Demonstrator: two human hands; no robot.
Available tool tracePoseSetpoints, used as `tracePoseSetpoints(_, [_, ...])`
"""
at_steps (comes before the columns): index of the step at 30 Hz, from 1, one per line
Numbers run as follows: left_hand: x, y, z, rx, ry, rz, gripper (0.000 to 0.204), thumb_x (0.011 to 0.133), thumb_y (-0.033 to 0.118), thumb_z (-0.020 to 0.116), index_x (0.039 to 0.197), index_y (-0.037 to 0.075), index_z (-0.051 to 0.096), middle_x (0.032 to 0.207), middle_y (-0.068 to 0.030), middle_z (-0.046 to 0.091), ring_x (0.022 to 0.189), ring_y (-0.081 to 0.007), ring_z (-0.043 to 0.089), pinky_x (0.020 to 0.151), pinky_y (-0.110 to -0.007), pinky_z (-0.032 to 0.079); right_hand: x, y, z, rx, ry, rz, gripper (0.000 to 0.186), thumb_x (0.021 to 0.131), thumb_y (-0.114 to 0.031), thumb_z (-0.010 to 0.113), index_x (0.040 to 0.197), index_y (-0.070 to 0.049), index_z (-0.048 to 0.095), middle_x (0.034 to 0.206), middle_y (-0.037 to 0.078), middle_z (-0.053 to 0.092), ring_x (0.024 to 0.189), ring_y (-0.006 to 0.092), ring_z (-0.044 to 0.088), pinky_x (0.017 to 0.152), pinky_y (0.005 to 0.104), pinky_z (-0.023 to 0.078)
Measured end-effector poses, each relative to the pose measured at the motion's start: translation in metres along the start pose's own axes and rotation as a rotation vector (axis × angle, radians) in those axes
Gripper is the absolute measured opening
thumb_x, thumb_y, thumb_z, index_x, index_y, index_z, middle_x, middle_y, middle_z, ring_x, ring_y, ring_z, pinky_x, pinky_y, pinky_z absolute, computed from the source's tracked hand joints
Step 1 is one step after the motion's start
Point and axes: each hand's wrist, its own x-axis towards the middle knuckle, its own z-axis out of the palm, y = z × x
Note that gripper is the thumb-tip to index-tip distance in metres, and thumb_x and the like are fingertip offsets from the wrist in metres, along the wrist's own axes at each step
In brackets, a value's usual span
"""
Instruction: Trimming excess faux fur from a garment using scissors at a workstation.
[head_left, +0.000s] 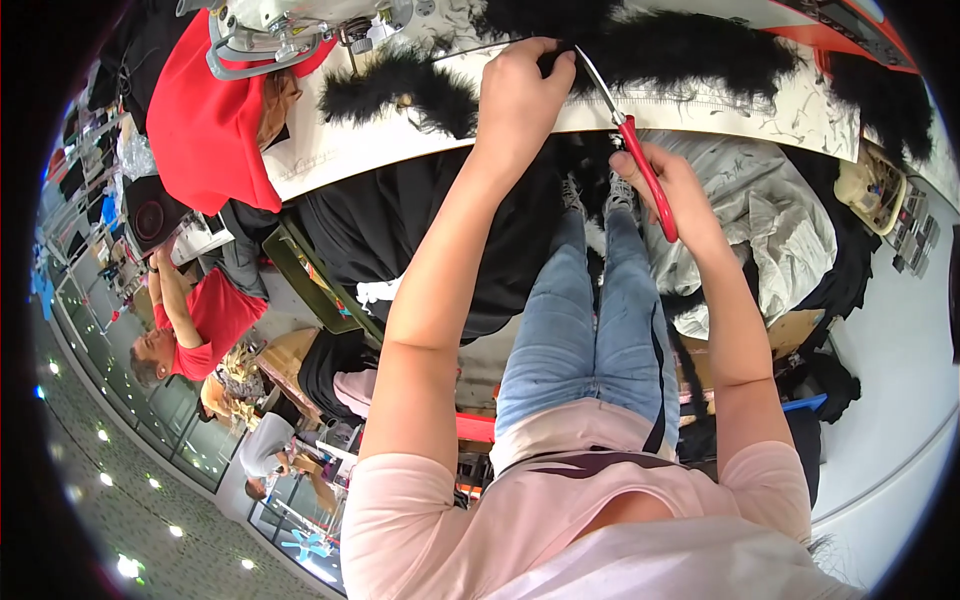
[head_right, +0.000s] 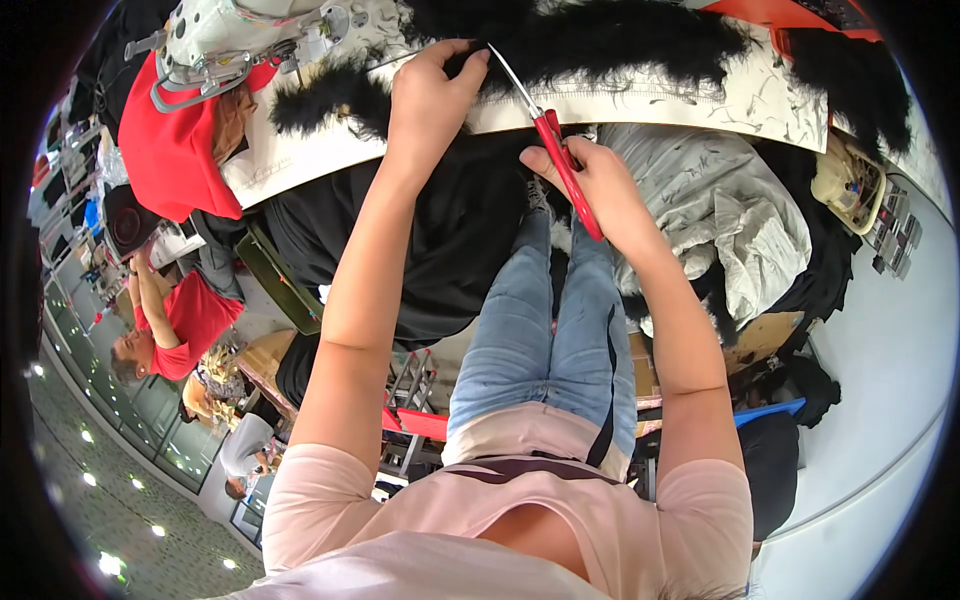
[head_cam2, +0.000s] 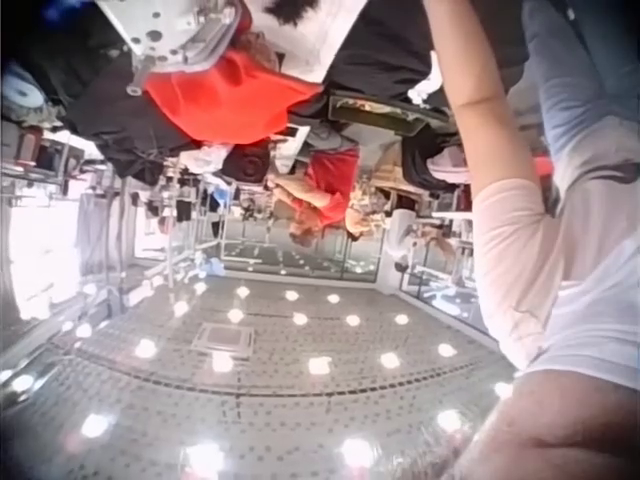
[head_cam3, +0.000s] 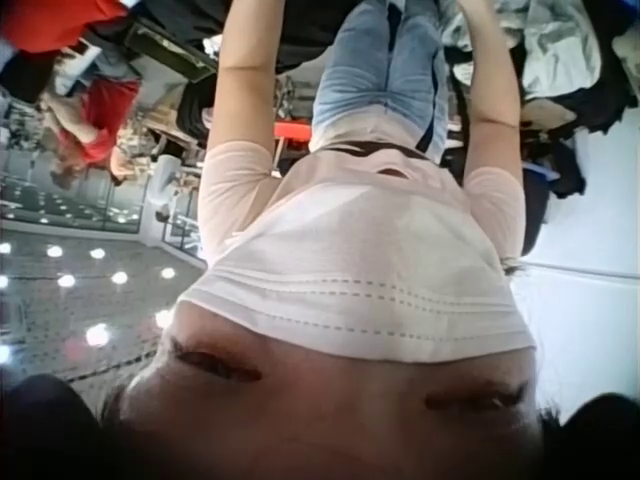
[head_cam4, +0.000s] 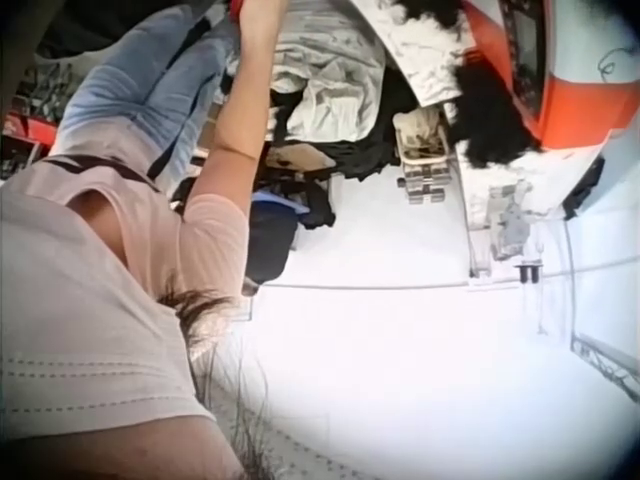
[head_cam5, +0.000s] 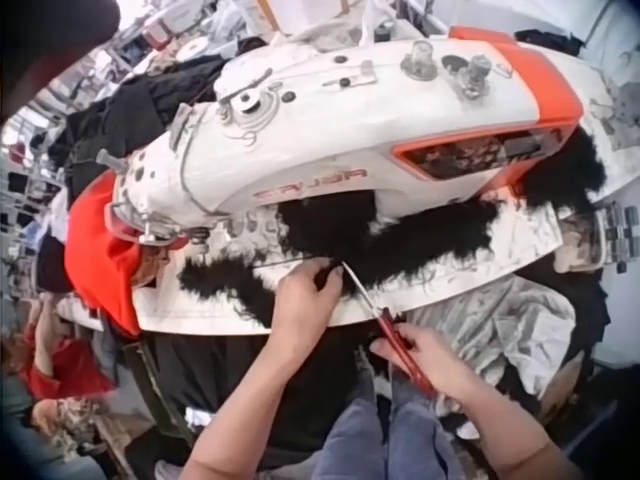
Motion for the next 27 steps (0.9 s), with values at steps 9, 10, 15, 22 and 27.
tracePoseSetpoints(9, [-0.001,0.007,-0.001,-0.019,0.003,-0.077,0.031,0.081,0.019,0.063,0.096,-0.008,0.065,0.075,-0.0216,0.065,0.065,-0.0313,0.063,0.065,-0.036,0.049,0.001,0.003,-0.001,0.01,-0.017,0.038,0.054,0.084,-0.056,0.061,0.084,-0.002,0.058,0.053,-0.003,0.042,0.044,0.006,0.041,0.042,0.0229,0.034])
tracePoseSetpoints(10, [-0.002,0.005,-0.001,-0.009,0.019,-0.046,0.03,0.082,0.019,0.063,0.096,-0.008,0.065,0.076,-0.0219,0.065,0.066,-0.032,0.063,0.065,-0.036,0.049,0.001,0.003,0.0,0.019,-0.02,0.044,0.055,0.084,-0.057,0.061,0.084,-0.002,0.058,0.053,-0.004,0.042,0.044,0.0058,0.042,0.042,0.0228,0.034])
tracePoseSetpoints(15, [-0.001,0.002,0.001,-0.058,-0.001,-0.083,0.029,0.082,0.019,0.063,0.095,-0.007,0.066,0.081,-0.0234,0.065,0.071,-0.0347,0.064,0.068,-0.037,0.05,0.001,0.004,-0.001,0.034,-0.027,0.055,0.057,0.083,-0.058,0.061,0.084,-0.002,0.058,0.053,-0.004,0.042,0.045,0.0058,0.042,0.042,0.0226,0.034])
tracePoseSetpoints(22, [-0.002,-0.003,0.003,-0.014,0.021,0.018,0.027,0.083,0.018,0.063,0.093,-0.006,0.067,0.089,-0.0228,0.066,0.079,-0.037,0.064,0.073,-0.039,0.05,0.002,0.006,0.0,-0.008,-0.012,0.023,0.055,0.084,-0.056,0.061,0.086,-0.001,0.058,0.054,-0.003,0.043,0.045,0.0073,0.042,0.043,0.024,0.034])
tracePoseSetpoints(27, [-0.003,-0.004,0.005,-0.008,0.038,0.032,0.025,0.083,0.017,0.063,0.091,-0.006,0.067,0.089,-0.0229,0.065,0.08,-0.0372,0.064,0.073,-0.039,0.05,0.004,0.004,-0.001,-0.054,0.0,0.045,0.059,0.082,-0.057,0.062,0.082,0.002,0.057,0.059,0.005,0.047,0.055,0.0145,0.046,0.053,0.0294,0.038])
